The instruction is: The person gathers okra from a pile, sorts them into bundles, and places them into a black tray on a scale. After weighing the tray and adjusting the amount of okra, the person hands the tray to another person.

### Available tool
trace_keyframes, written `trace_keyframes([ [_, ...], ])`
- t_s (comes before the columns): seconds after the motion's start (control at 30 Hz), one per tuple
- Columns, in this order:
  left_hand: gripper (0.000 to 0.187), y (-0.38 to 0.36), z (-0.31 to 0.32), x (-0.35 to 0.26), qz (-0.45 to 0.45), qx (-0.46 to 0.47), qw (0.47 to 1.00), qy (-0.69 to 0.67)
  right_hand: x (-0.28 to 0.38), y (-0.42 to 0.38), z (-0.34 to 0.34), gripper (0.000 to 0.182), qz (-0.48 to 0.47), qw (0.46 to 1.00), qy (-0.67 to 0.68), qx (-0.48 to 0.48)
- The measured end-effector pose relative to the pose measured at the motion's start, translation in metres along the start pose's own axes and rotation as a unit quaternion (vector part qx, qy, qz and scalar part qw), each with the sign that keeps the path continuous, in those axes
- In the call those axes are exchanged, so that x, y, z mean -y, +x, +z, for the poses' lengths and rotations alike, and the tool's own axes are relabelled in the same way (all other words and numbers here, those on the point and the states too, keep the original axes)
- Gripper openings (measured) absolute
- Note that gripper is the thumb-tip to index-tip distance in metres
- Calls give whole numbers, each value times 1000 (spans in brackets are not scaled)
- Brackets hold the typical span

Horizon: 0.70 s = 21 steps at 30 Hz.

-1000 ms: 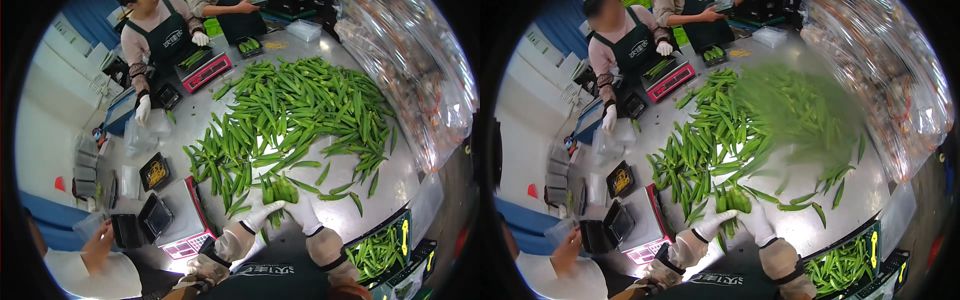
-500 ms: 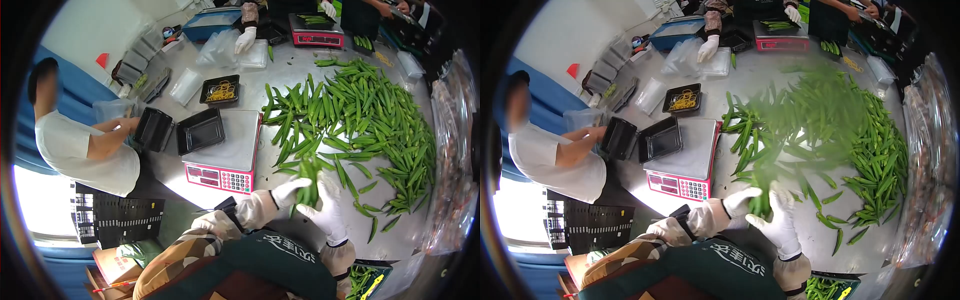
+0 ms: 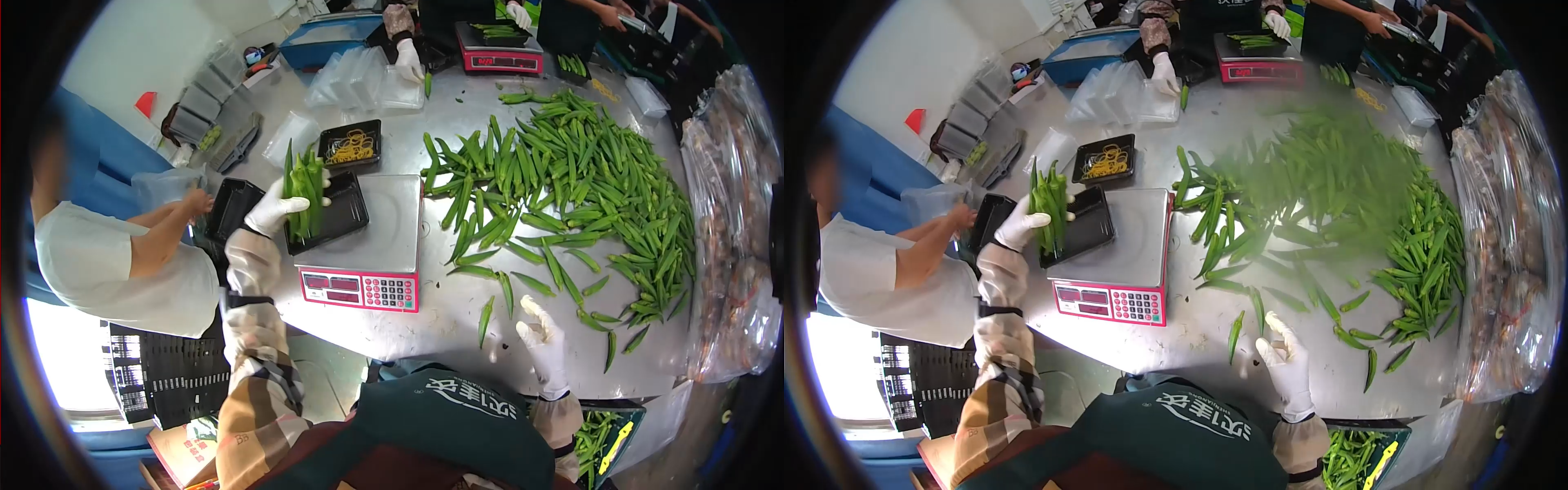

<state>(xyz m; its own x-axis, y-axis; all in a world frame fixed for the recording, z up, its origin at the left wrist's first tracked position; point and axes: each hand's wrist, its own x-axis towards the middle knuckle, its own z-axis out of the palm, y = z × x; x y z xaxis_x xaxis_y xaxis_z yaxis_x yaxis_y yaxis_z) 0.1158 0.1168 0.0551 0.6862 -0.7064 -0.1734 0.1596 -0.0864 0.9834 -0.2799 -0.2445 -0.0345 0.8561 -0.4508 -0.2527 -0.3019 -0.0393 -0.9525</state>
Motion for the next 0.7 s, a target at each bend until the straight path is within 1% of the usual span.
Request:
trace_keyframes([
  [0.03, 94, 2, -13, 2, -23, -5, 993, 114, -3, -3, 0, 49, 27, 1000, 4, 2],
  [0.07, 94, 4, -21, 6, -44, -9, 973, 227, -7, -3, 4, 48, 38, 999, 2, 2],
  [0.1, 98, 5, -24, 19, -61, -5, 936, 347, -10, 1, 10, 47, 49, 999, 2, 1],
  [0.13, 101, 7, -30, 41, -76, 0, 883, 463, -16, 6, 15, 46, 60, 998, 1, 1],
  [0.17, 106, 12, -46, 76, -25, 42, 853, 519, -23, 12, 21, 45, 54, 999, 3, 2],
  [0.2, 104, 8, -30, 71, -49, 15, 845, 532, -33, 20, 27, 44, 48, 999, 6, 4],
  [0.27, 96, 1, -4, 46, -70, -24, 907, 415, -44, 38, 37, 43, 23, 1000, -11, 5],
  [0.33, 88, -6, -8, 48, 39, -44, 935, 349, -48, 64, 42, 45, -12, 999, -53, 7],
  [0.37, 83, -12, -9, 44, 35, -76, 948, 306, -48, 80, 43, 40, -18, 998, -64, -6],
  [0.4, 78, -18, -12, 41, 51, -102, 961, 253, -47, 100, 43, 40, -43, 996, -80, -16],
  [0.47, 73, -35, -36, 45, 76, -158, 942, 286, -46, 141, 45, 38, -94, 989, -108, -29],
  [0.5, 68, -48, -42, 44, 62, -202, 933, 290, -49, 163, 47, 36, -91, 985, -136, -53],
  [0.57, 58, -70, -58, 49, 66, -271, 928, 246, -42, 202, 52, 31, -88, 976, -179, -84],
  [0.6, 55, -83, -65, 51, 61, -306, 922, 231, -60, 230, 56, 26, -161, 958, -208, -110],
  [0.67, 47, -108, -81, 60, 84, -351, 908, 214, -53, 260, 64, 29, -214, 934, -266, -110],
  [0.7, 45, -118, -80, 56, 40, -390, 900, 192, -48, 270, 69, 31, -239, 914, -308, -117],
])
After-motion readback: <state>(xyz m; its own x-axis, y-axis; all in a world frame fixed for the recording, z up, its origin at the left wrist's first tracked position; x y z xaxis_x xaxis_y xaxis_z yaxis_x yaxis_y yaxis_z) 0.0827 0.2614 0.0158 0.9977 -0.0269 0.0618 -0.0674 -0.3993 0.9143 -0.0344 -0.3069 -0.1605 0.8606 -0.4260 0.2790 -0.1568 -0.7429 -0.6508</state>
